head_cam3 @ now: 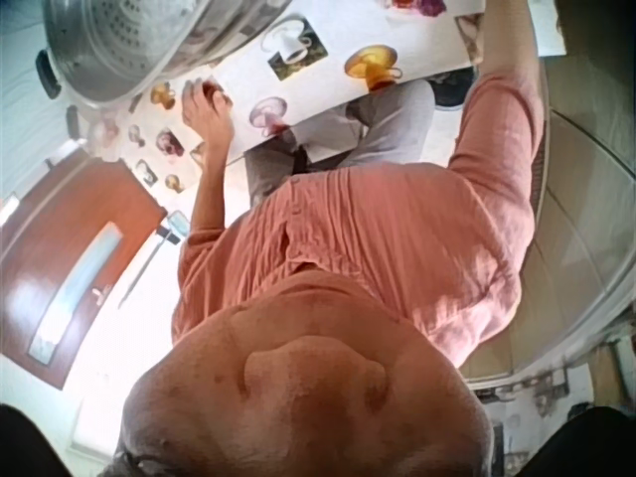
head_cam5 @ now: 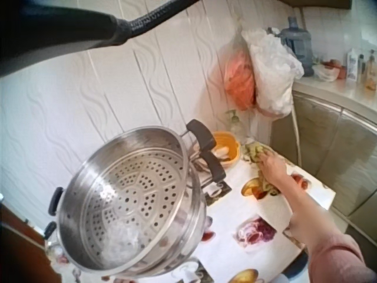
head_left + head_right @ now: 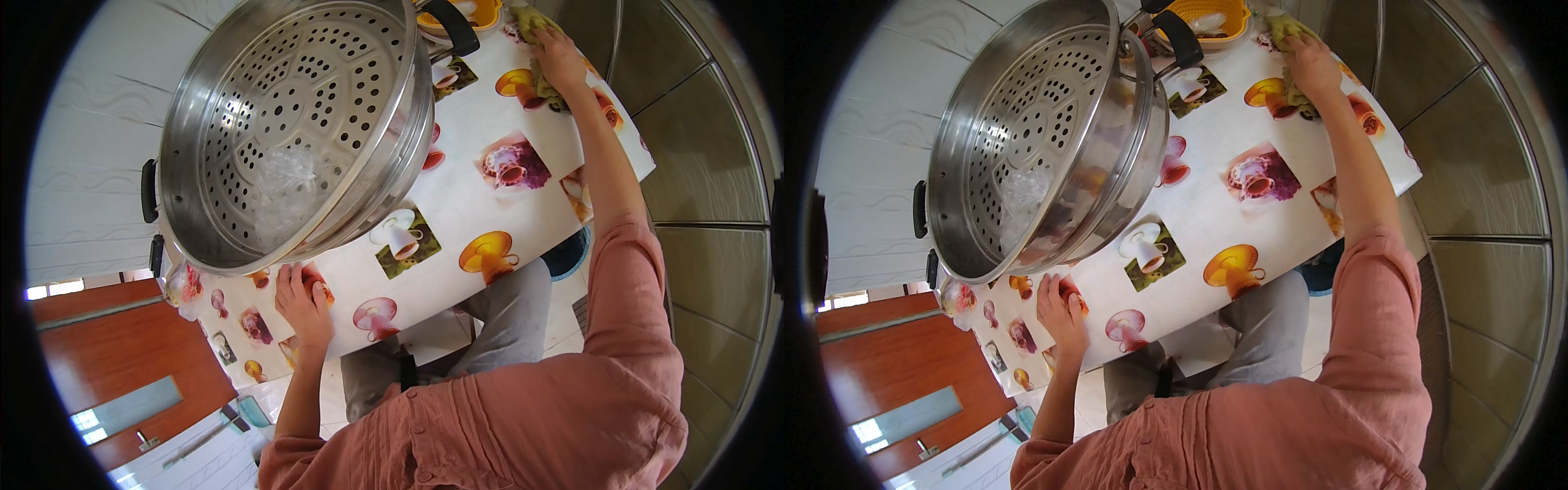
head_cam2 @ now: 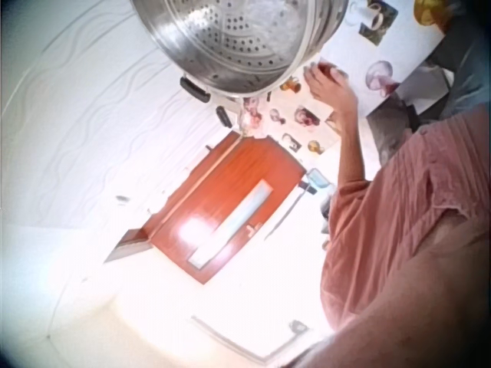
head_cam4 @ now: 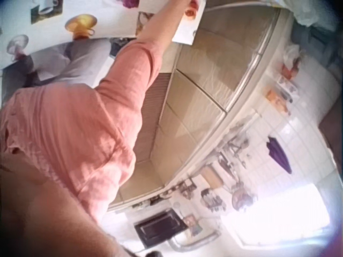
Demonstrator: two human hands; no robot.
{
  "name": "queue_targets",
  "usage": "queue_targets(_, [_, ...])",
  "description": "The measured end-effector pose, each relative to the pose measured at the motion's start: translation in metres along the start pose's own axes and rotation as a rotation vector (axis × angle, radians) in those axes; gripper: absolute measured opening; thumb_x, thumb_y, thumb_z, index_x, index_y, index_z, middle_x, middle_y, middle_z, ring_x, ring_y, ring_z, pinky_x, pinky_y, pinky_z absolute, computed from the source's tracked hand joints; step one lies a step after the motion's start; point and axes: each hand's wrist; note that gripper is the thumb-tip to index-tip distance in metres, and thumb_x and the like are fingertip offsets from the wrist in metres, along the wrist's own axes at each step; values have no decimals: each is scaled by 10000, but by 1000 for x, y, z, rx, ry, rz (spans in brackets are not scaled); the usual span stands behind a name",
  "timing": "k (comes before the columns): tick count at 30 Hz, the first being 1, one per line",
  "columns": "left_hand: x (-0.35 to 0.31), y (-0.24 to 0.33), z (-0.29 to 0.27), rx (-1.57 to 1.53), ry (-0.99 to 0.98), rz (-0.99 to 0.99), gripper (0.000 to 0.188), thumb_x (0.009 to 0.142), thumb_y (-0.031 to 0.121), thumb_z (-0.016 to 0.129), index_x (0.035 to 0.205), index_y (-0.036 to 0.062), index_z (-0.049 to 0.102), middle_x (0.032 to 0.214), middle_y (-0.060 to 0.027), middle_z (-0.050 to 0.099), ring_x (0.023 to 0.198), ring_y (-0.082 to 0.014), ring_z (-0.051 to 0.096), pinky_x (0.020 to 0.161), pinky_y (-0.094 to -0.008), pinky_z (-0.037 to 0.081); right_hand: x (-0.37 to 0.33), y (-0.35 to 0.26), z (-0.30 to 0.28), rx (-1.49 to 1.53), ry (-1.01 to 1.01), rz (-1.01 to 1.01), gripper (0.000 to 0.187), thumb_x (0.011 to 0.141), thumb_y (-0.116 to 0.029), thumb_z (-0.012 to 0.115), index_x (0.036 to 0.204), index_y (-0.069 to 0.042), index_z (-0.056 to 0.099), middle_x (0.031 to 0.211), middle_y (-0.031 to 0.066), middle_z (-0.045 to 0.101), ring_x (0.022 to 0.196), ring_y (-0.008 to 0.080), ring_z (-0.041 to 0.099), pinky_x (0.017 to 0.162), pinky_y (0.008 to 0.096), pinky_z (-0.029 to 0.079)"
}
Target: The person wipes a kitchen table covered with a patterned tablecloth using a yellow cloth. They systematically clean the surface, moving around a large metal steamer pot and plastic bags containing food items. The person folds the cloth occasionally to use a clean side while continuing to wipe the table.
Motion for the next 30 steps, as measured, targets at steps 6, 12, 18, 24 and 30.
queue_targets(6, [-2,4,-4,-2,4,-2,510,1008,266,572,1476,72,508,1561,-181,458,1433,-393,416,1183,-544,260,-29,31,-29,-164,-64,188,408,1012,-314,587,1380,-142,626,1422,159,609,1262,406,598,1014,506,534])
queue_targets(12, [-1,2,4,15,46,28,502,1022,291,565,1468,66,519,1553,-165,474,1430,-381,429,1179,-532,279,-131,63,-103,-163,26,266,363,991,-251,630,1318,-94,656,1353,215,624,1194,441,611,992,520,532])
queue_targets(18, [-6,-9,11,68,96,48,489,1046,340,541,1458,77,530,1532,-134,495,1431,-346,441,1161,-531,310,-203,-11,-153,-28,66,315,340,958,-162,644,1288,-89,681,1396,226,609,1248,416,601,1021,489,529])
queue_targets(24, [-6,-11,16,86,102,26,489,1053,384,537,1464,118,531,1529,-120,501,1438,-333,440,1162,-527,310,-269,-118,-165,183,57,67,367,845,-60,679,1210,-35,713,1355,230,632,1250,400,618,1052,462,523])
queue_targets(30, [-6,-18,21,86,82,-17,506,1058,432,521,1482,157,526,1558,-72,489,1464,-301,416,1181,-516,290,-321,-253,-178,593,-74,-252,298,839,-77,643,1119,-21,728,1314,203,672,1268,364,623,1096,453,494])
Point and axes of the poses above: each hand's wrist, its own x-axis towards the middle knuckle, its own z-axis out of the palm, y = z × x
